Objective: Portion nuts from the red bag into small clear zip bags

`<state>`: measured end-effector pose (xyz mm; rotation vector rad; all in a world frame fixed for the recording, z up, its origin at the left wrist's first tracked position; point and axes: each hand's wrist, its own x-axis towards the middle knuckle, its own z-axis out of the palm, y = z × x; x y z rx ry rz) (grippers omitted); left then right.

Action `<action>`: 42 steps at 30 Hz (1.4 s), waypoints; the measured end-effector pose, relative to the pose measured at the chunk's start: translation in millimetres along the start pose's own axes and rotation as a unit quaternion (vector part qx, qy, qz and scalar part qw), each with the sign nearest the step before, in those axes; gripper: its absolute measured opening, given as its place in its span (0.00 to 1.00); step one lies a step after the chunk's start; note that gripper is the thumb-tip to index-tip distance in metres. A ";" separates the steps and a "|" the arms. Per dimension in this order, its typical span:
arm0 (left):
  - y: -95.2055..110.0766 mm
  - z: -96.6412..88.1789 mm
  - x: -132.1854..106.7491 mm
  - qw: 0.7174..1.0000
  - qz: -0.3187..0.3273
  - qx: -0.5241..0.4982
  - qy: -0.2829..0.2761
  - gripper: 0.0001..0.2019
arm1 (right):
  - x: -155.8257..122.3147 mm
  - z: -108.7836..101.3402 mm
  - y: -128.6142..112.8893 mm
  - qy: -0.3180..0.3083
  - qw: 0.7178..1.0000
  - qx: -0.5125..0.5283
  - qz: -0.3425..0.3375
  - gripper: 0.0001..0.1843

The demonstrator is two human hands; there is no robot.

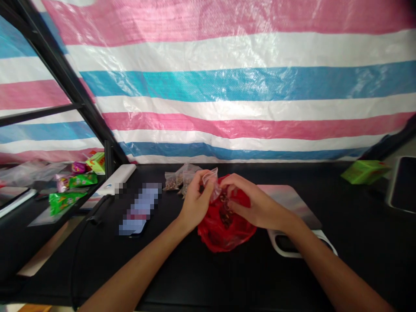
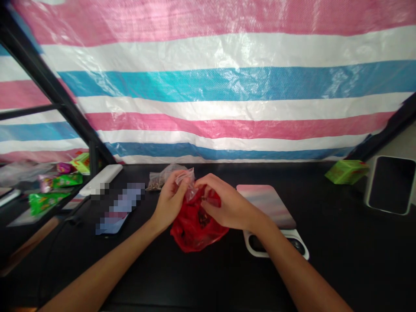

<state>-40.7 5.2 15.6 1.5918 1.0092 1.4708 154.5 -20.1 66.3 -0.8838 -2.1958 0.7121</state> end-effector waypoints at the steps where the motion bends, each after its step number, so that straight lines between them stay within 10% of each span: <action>1: -1.8 -1.9 1.6 1.000 -0.002 0.003 0.020 0.13 | -2.8 -3.5 1.1 -0.010 1.000 -0.018 0.009 0.18; 5: -3.2 -10.3 6.3 0.999 -0.019 0.022 0.034 0.12 | -12.6 -12.8 9.0 -0.067 0.986 -0.134 0.077 0.14; 15: 24.6 -16.8 -7.1 0.948 -0.083 0.250 -0.178 0.12 | -15.4 -3.0 18.4 -0.098 0.954 -0.245 0.143 0.11; 20: 23.7 -13.6 -18.8 0.934 -0.161 0.145 -0.284 0.14 | -14.2 3.2 24.0 -0.083 0.934 -0.301 0.172 0.12; 25: 18.7 -4.5 -14.0 0.947 -0.192 -0.025 -0.256 0.18 | -13.7 1.9 24.4 -0.078 0.931 -0.316 0.166 0.18; 34: 9.6 3.5 -9.4 0.987 -0.141 -0.015 -0.070 0.14 | -14.2 -7.7 21.3 -0.071 0.933 -0.315 0.156 0.20; 42: 8.8 2.3 -22.0 0.963 -0.150 0.122 -0.187 0.12 | -12.1 -9.1 27.5 -0.010 0.916 -0.366 0.163 0.20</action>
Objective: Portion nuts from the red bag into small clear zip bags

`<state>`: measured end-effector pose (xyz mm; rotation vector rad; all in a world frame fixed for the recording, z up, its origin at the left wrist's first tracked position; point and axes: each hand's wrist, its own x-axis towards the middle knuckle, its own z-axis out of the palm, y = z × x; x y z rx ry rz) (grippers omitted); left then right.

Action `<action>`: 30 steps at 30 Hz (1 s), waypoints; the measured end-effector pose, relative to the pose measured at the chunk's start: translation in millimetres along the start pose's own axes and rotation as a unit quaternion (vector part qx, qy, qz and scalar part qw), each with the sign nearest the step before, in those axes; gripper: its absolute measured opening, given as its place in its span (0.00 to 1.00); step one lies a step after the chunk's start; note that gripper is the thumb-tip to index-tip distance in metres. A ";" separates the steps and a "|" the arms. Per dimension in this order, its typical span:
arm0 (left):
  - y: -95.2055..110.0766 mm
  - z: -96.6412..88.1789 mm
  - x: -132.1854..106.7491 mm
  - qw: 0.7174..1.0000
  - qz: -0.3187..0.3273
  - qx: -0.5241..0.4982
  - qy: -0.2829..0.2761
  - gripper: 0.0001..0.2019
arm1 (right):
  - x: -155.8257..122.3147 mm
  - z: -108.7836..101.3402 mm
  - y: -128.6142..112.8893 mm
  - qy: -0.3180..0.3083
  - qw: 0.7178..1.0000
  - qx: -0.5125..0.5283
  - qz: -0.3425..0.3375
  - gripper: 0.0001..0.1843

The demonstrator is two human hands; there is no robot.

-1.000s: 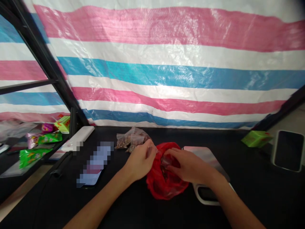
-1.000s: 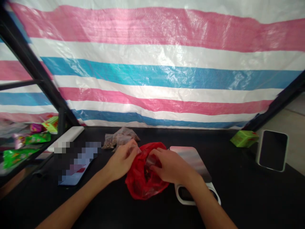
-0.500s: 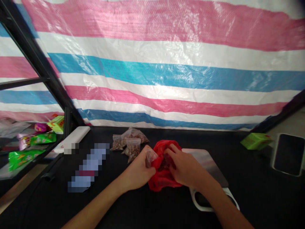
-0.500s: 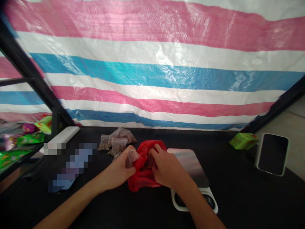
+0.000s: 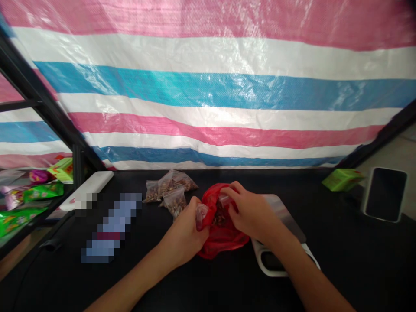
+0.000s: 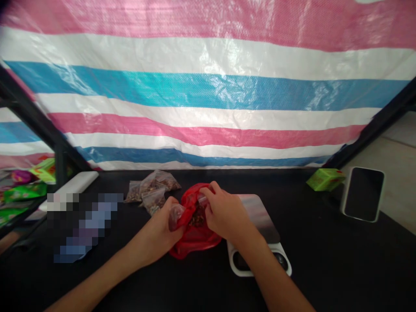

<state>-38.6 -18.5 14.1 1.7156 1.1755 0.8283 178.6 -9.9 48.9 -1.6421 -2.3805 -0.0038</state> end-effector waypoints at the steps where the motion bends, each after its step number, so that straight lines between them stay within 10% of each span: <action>1: -1.6 -0.3 0.3 1.000 0.002 0.006 0.001 0.12 | 0.3 1.3 1.2 0.009 1.000 -0.009 -0.008 0.21; 6: -6.4 -4.8 9.8 0.997 0.001 -0.051 0.056 0.12 | 0.3 11.8 4.3 0.037 0.997 0.001 -0.069 0.23; 12: 11.8 -11.7 15.7 0.960 -0.146 -0.232 0.053 0.12 | 2.4 11.2 6.1 -0.011 0.997 0.076 -0.033 0.25; 16: 16.9 -18.0 17.5 0.956 -0.105 -0.251 0.109 0.15 | 3.2 -0.2 5.6 -0.004 0.995 0.100 -0.007 0.26; 23: 4.8 -17.5 16.0 0.993 0.012 -0.022 0.114 0.13 | 2.1 -10.5 0.6 0.016 0.995 0.094 -0.016 0.24; 30: 0.0 -16.8 10.8 0.934 0.037 0.299 0.191 0.10 | 2.3 -3.9 4.4 -0.019 0.997 0.069 0.000 0.27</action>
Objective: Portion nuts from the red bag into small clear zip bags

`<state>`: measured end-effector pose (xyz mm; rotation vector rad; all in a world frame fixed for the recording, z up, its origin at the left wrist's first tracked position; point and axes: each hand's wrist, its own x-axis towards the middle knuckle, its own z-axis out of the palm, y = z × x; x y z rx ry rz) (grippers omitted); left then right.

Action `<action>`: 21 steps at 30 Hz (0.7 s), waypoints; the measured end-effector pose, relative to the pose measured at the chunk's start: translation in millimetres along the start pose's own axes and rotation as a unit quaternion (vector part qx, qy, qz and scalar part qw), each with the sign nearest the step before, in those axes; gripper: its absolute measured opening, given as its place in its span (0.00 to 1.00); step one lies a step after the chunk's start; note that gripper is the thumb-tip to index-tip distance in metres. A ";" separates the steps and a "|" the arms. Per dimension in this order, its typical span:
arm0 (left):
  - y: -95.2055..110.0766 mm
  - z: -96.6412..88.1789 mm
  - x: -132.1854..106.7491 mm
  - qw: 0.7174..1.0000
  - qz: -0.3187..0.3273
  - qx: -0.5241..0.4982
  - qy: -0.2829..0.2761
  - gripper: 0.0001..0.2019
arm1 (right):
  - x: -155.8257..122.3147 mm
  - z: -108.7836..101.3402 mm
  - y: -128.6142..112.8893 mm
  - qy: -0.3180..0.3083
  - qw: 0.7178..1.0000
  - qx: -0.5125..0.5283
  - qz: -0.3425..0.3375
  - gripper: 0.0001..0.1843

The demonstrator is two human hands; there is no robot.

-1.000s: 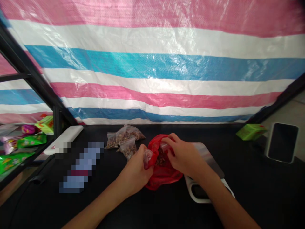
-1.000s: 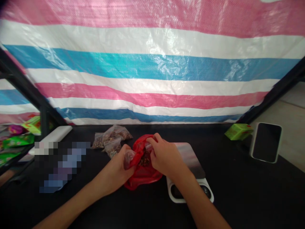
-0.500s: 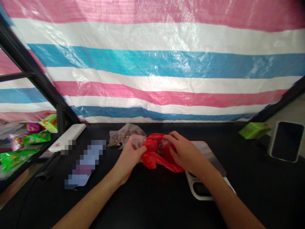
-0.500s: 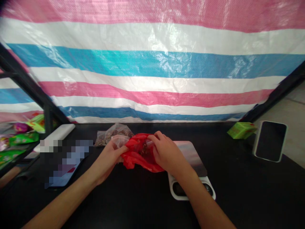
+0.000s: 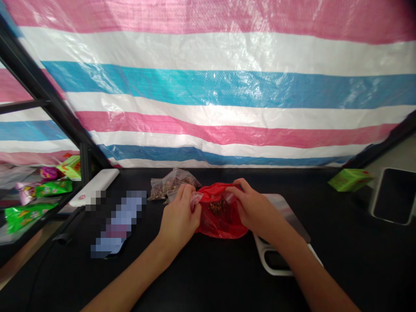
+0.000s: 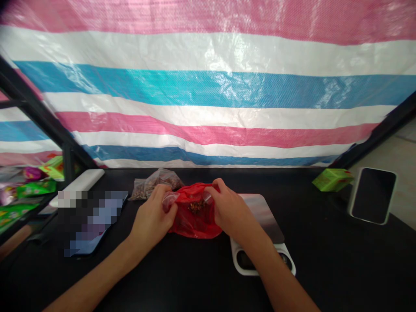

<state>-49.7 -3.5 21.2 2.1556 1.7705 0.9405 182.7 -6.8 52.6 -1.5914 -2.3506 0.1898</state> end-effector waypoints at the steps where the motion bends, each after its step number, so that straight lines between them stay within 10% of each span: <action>1: -1.1 0.9 0.4 1.000 0.012 0.018 0.001 0.10 | 0.4 1.6 0.8 -0.002 1.000 -0.010 0.008 0.29; 14: 22.8 -12.1 -24.0 0.949 0.311 -0.052 -0.017 0.11 | -0.2 8.8 -2.4 -0.034 0.986 -0.159 0.042 0.27; 21: 29.2 5.1 -30.1 0.978 0.084 0.032 -0.187 0.05 | 0.4 12.9 0.1 -0.027 0.989 -0.141 0.040 0.26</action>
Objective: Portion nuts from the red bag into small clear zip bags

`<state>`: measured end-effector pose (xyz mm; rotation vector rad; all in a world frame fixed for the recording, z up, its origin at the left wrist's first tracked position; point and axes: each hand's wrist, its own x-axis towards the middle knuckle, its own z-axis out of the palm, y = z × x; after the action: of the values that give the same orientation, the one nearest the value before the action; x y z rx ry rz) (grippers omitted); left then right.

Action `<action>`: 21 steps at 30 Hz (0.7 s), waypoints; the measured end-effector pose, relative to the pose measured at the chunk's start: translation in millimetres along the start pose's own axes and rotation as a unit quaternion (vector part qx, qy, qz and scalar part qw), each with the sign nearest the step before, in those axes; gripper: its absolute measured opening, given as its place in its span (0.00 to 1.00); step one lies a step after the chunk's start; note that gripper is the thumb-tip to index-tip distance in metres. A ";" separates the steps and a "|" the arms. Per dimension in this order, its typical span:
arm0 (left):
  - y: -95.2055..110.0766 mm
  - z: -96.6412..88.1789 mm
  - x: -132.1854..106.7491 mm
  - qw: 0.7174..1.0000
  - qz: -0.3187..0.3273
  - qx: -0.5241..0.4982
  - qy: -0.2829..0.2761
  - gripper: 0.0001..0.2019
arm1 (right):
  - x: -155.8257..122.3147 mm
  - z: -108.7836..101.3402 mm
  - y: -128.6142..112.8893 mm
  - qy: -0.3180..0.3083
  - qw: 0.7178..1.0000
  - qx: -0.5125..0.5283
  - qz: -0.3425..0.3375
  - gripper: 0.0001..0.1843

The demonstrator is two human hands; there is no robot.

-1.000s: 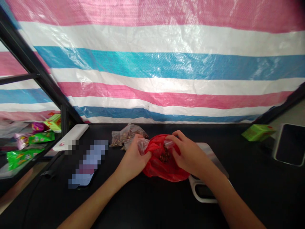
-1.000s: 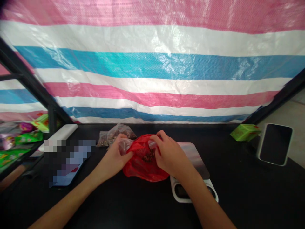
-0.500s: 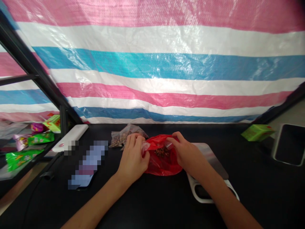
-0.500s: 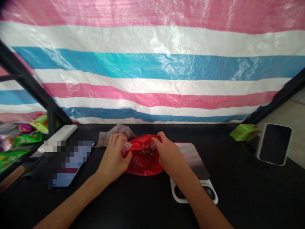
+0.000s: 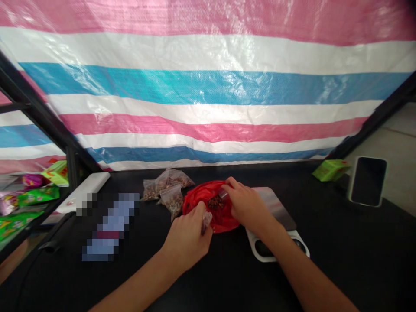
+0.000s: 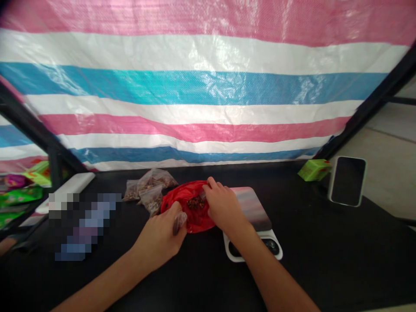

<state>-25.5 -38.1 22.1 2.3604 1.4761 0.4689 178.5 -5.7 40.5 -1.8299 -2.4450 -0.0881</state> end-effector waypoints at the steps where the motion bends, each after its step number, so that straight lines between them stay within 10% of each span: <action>1: -2.2 0.4 2.3 1.000 -0.026 -0.007 0.001 0.03 | 0.1 0.0 0.0 0.000 1.000 0.002 0.002 0.26; 21: -20.0 5.1 32.3 0.846 -0.079 -0.502 0.162 0.14 | -3.0 -4.9 -6.8 -0.020 0.996 0.072 -0.039 0.15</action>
<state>-25.9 -1.0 12.4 1.3480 1.0871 1.2666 173.0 -10.9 45.0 -1.6934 -2.4778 0.1195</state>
